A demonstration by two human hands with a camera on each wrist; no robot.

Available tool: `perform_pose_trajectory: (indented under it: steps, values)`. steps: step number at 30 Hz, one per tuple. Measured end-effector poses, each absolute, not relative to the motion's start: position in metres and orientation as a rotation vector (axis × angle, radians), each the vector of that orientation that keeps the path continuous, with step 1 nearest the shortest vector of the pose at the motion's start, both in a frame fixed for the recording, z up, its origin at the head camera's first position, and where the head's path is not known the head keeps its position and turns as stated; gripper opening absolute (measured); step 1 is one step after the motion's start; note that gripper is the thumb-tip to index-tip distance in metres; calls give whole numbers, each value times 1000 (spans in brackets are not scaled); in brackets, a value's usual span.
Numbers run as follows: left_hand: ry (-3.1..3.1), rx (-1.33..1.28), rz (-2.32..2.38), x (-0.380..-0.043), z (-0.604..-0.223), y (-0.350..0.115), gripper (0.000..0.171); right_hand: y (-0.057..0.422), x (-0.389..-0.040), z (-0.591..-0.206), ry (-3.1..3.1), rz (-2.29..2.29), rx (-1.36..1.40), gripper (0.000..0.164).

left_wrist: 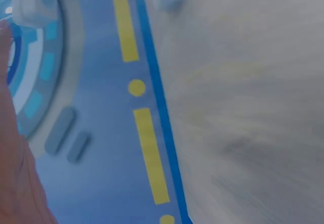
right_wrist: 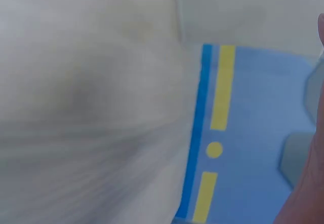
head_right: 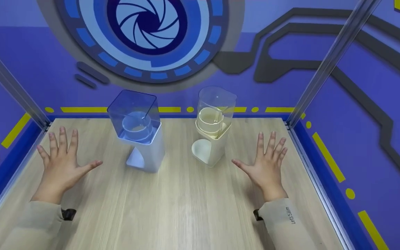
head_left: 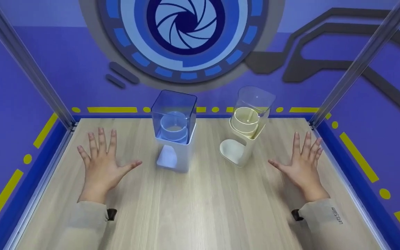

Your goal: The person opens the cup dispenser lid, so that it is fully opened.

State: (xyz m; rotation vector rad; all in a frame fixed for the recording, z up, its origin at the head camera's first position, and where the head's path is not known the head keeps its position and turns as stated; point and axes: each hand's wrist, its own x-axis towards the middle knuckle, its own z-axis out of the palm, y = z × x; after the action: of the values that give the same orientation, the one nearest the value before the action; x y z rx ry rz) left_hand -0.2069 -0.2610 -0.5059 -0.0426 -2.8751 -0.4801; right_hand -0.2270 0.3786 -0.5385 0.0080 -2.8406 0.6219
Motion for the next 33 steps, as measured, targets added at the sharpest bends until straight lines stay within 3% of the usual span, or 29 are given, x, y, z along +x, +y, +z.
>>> perform_pose_trajectory:
  steps: [9, 16, 26, 33]
  values:
    - [-2831, -128, -638, -203, -503, -247, 137, 354, -220, -533, -2750, 768, 52, 142]
    - [-2747, -151, -798, -206, -494, -237, 139, 332, -221, -522, -2525, 1035, 5, 132]
    - [-2541, -206, -1132, -218, -486, -215, 131, 288, -216, -517, -2130, 1277, 300, 118]
    - [-2471, -203, -1342, -226, -493, -203, 117, 241, -218, -523, -1883, 1492, 531, 119]
